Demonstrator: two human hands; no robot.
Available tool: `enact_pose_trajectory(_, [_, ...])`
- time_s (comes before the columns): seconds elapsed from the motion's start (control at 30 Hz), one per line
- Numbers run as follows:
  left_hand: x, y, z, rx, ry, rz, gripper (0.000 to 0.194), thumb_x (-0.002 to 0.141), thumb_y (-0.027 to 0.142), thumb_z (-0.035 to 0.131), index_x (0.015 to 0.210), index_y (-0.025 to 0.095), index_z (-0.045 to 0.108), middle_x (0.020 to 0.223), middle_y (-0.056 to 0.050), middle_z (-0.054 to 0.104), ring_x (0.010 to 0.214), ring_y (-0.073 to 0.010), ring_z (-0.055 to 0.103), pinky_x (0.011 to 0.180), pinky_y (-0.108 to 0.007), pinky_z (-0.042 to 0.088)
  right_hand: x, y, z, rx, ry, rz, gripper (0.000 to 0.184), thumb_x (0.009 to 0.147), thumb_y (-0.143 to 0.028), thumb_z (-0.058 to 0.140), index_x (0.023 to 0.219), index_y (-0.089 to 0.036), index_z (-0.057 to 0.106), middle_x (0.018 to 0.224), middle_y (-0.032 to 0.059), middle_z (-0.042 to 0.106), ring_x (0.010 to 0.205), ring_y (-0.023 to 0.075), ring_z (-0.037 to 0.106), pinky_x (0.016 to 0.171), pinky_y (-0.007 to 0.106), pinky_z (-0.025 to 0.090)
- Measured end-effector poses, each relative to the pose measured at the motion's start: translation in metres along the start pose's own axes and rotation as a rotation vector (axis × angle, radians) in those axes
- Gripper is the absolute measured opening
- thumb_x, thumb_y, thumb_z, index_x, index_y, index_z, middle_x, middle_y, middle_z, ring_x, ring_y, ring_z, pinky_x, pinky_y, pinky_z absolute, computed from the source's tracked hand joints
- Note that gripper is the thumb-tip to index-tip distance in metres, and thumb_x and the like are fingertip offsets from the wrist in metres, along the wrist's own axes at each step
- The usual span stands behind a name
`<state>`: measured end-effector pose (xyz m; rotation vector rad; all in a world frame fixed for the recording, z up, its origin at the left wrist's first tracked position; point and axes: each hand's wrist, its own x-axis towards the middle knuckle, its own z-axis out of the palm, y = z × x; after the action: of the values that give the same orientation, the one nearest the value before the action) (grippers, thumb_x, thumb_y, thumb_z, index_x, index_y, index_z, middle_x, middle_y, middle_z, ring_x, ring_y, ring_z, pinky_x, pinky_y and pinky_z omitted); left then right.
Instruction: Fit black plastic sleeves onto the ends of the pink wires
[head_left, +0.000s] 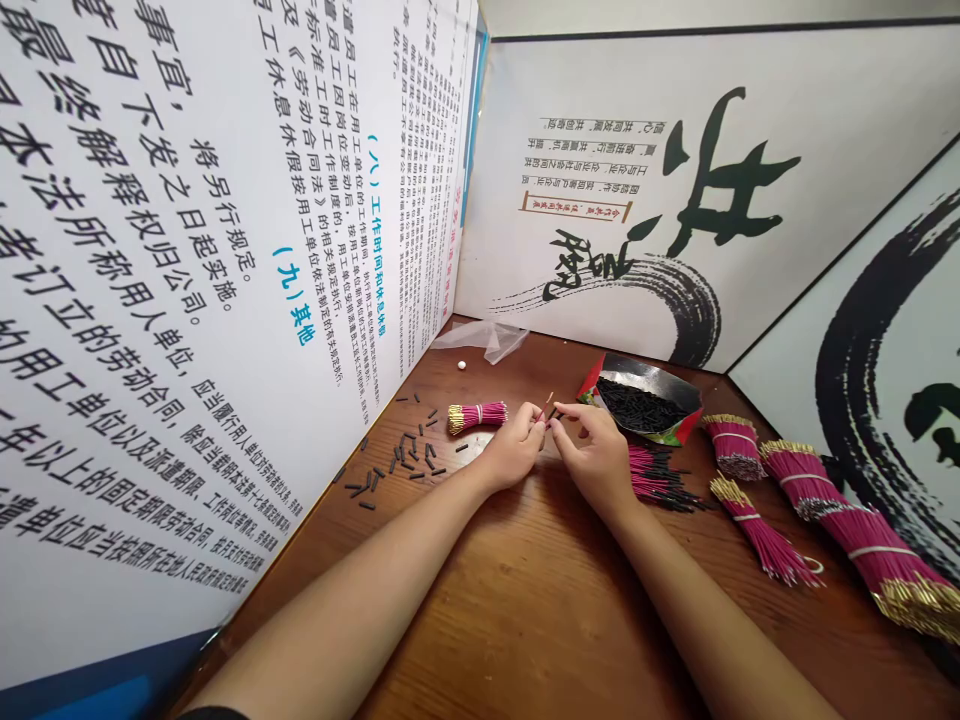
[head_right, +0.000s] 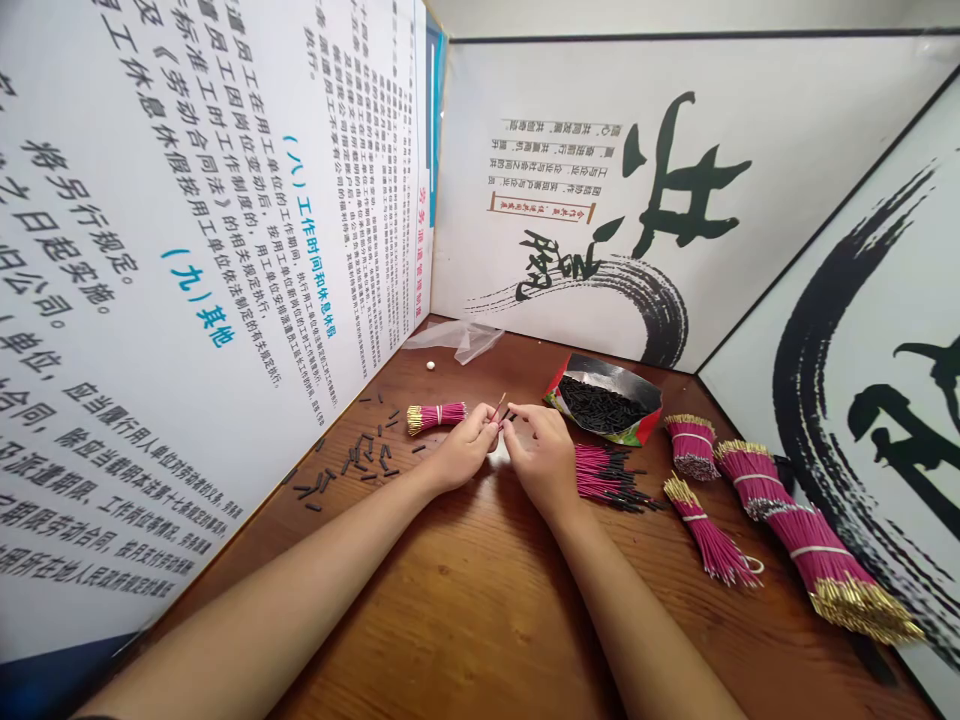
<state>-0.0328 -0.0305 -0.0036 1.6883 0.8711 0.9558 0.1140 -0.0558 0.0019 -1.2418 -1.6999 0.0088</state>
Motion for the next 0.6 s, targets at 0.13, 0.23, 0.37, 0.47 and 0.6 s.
enact_pose_trajectory(0.13, [0.0,0.001,0.0,-0.019,0.011,-0.004,0.016,0.097,0.032,0.036,0.087,0.02,0.039,0.071,0.004,0.042,0.064,-0.0112,0.037,0.062,-0.025,0.033,0.001,0.0,0.0,0.016,-0.006,0.034,0.024,0.085,-0.033,0.059,0.106,-0.022,0.067,0.097,0.0076,0.07,0.088,0.0232,0.06,0.08,0.039,0.049])
enact_pose_trajectory(0.23, [0.001,0.0,0.001,-0.023,0.021,-0.022,0.014,0.097,0.03,0.036,0.087,0.02,0.038,0.07,0.004,0.042,0.063,-0.0109,0.037,0.061,-0.024,0.032,0.006,0.007,-0.007,0.024,0.035,0.075,0.026,0.087,-0.033,0.055,0.108,-0.021,0.065,0.102,0.0087,0.069,0.09,0.0232,0.06,0.081,0.039,0.048])
enact_pose_trajectory(0.37, [0.003,-0.002,0.001,-0.05,0.028,-0.04,0.012,0.096,0.026,0.035,0.086,0.02,0.038,0.067,0.005,0.039,0.061,-0.0106,0.035,0.059,-0.024,0.031,0.016,0.024,-0.024,-0.15,0.112,0.107,0.021,0.085,-0.028,0.05,0.097,-0.02,0.066,0.097,0.009,0.069,0.092,0.0251,0.057,0.087,0.041,0.043])
enact_pose_trajectory(0.47, [0.004,-0.005,0.001,-0.101,0.041,-0.049,0.012,0.096,0.025,0.034,0.086,0.02,0.038,0.066,0.005,0.039,0.06,-0.0105,0.034,0.059,-0.024,0.031,0.019,0.035,-0.033,-0.325,0.111,0.173,0.021,0.083,-0.026,0.049,0.091,-0.02,0.067,0.098,0.0097,0.07,0.096,0.0271,0.055,0.087,0.042,0.038])
enact_pose_trajectory(0.6, [0.006,-0.007,0.001,-0.138,0.047,-0.044,0.012,0.096,0.024,0.034,0.085,0.02,0.038,0.066,0.005,0.04,0.061,-0.0102,0.035,0.06,-0.024,0.032,0.014,0.042,-0.033,-0.59,0.021,0.246,0.026,0.085,-0.026,0.046,0.095,-0.019,0.069,0.106,0.0101,0.069,0.105,0.0282,0.05,0.088,0.042,0.031])
